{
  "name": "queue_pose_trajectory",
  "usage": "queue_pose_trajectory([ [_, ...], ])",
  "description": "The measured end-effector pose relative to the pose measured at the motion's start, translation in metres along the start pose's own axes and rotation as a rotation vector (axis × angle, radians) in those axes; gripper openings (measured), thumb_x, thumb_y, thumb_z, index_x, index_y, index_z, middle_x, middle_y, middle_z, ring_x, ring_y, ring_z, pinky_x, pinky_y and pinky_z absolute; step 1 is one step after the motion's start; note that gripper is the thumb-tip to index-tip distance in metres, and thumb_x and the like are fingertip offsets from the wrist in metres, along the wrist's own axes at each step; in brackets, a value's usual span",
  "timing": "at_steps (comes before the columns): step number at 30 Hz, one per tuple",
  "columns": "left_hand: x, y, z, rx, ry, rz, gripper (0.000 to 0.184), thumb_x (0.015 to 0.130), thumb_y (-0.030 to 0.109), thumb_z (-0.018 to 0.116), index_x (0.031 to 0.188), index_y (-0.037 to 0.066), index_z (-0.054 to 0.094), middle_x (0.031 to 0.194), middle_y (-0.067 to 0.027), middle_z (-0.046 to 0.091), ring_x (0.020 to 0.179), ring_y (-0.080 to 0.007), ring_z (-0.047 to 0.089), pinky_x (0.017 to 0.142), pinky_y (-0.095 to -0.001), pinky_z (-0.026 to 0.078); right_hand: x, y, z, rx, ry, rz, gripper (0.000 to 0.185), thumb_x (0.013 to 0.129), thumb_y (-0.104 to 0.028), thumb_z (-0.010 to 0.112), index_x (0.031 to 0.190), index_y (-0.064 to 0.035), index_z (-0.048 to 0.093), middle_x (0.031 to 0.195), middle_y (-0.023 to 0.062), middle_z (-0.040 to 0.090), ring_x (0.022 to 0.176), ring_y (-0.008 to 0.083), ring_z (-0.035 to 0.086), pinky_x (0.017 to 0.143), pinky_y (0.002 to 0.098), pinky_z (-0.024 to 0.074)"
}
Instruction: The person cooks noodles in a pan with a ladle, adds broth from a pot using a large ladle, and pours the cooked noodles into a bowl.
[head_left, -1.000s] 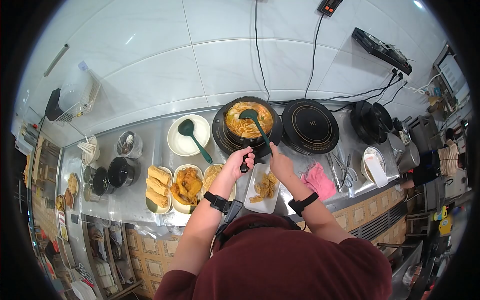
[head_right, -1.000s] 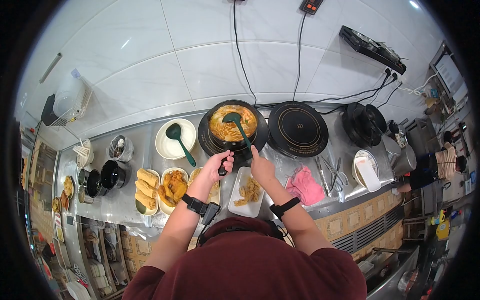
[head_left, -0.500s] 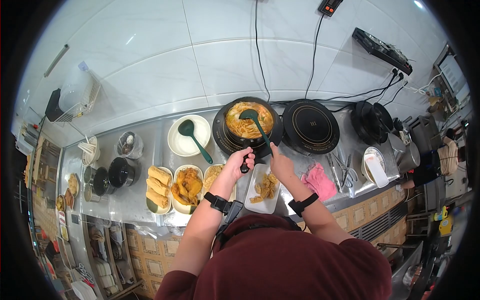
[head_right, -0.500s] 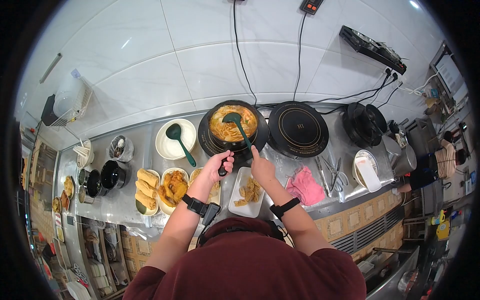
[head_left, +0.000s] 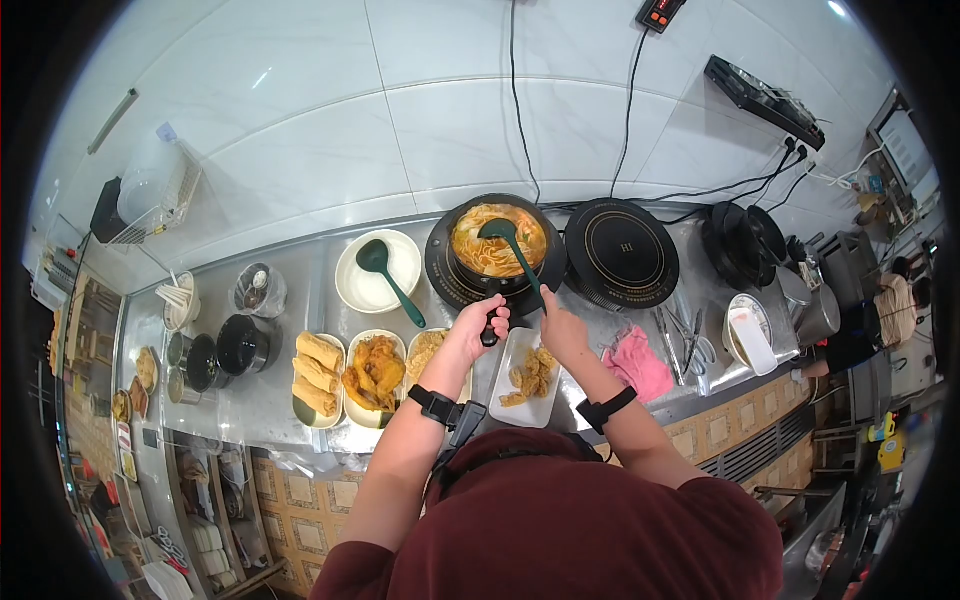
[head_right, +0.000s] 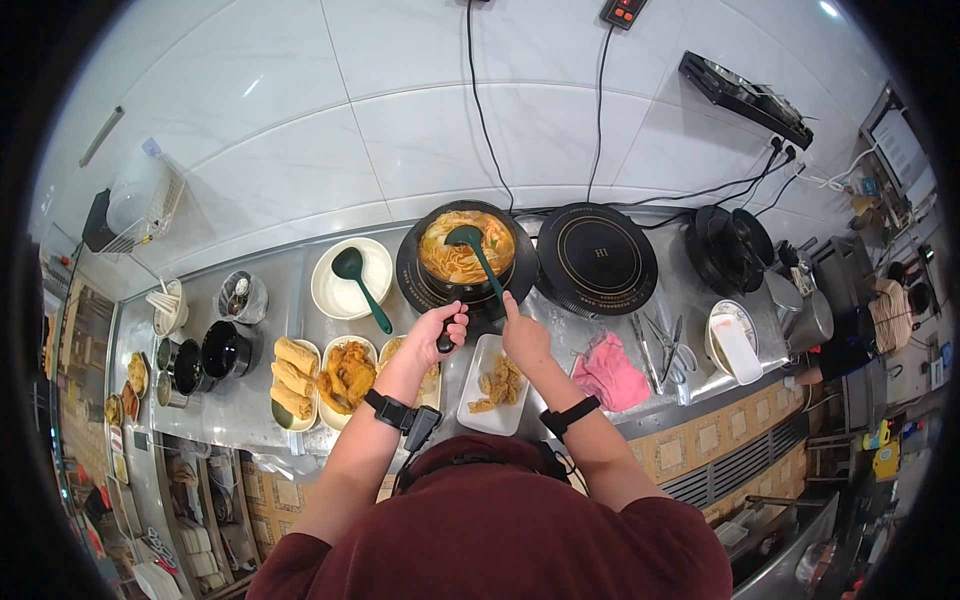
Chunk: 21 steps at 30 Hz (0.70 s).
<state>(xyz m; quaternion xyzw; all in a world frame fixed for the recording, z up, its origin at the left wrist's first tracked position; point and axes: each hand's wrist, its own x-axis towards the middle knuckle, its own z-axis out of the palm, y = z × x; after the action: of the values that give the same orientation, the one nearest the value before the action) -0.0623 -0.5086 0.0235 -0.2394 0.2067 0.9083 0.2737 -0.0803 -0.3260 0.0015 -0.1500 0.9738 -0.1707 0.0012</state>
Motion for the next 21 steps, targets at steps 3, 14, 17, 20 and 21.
queue_pose_trajectory([
  [3, -0.0003, -0.0001, 0.0003, -0.004, 0.001, -0.003, 0.010, 0.089, 0.018, 0.045, 0.084, 0.011, 0.041, 0.063, 0.0018, 0.043, 0.046, -0.0064, 0.038, 0.038, -0.0196, 0.033, -0.0003, -0.0005, -0.0008, 0.007, -0.006, 0.003, 0.054, 0.080, -0.016, 0.051, 0.129, -0.0148, 0.029, 0.066, 0.0191, 0.059, 0.060, 0.0364, 0.059, 0.054, 0.0467, 0.0457],
  [14, 0.0004, 0.0003, 0.0003, -0.010, -0.001, -0.007, 0.009, 0.089, 0.017, 0.045, 0.084, 0.011, 0.040, 0.063, 0.0015, 0.043, 0.046, -0.0065, 0.038, 0.038, -0.0199, 0.033, -0.0004, -0.0012, -0.0028, -0.002, -0.010, 0.003, 0.053, 0.080, -0.018, 0.050, 0.129, -0.0147, 0.030, 0.066, 0.0186, 0.060, 0.059, 0.0356, 0.059, 0.053, 0.0460, 0.0460],
  [17, 0.0000, 0.0003, 0.0007, -0.004, 0.001, -0.004, 0.009, 0.089, 0.017, 0.045, 0.084, 0.011, 0.040, 0.063, 0.0014, 0.043, 0.046, -0.0065, 0.038, 0.038, -0.0199, 0.033, -0.0003, -0.0008, -0.0022, -0.014, -0.015, 0.007, 0.051, 0.082, -0.020, 0.049, 0.130, -0.0155, 0.031, 0.066, 0.0174, 0.060, 0.059, 0.0336, 0.060, 0.054, 0.0440, 0.0470],
  [20, 0.0008, 0.0003, -0.0004, -0.004, -0.003, -0.003, 0.009, 0.089, 0.017, 0.045, 0.084, 0.011, 0.040, 0.063, 0.0013, 0.043, 0.046, -0.0065, 0.038, 0.038, -0.0200, 0.033, -0.0003, -0.0005, -0.0019, -0.013, -0.014, 0.005, 0.051, 0.082, -0.020, 0.049, 0.130, -0.0153, 0.031, 0.066, 0.0176, 0.060, 0.059, 0.0339, 0.060, 0.054, 0.0442, 0.0471],
  [21, 0.0007, 0.0003, -0.0003, -0.004, -0.003, -0.003, 0.009, 0.089, 0.017, 0.045, 0.084, 0.011, 0.040, 0.063, 0.0013, 0.043, 0.046, -0.0064, 0.038, 0.038, -0.0200, 0.033, -0.0002, -0.0001, -0.0011, -0.014, -0.009, 0.004, 0.051, 0.082, -0.020, 0.049, 0.130, -0.0152, 0.031, 0.066, 0.0176, 0.060, 0.059, 0.0340, 0.060, 0.054, 0.0442, 0.0471],
])
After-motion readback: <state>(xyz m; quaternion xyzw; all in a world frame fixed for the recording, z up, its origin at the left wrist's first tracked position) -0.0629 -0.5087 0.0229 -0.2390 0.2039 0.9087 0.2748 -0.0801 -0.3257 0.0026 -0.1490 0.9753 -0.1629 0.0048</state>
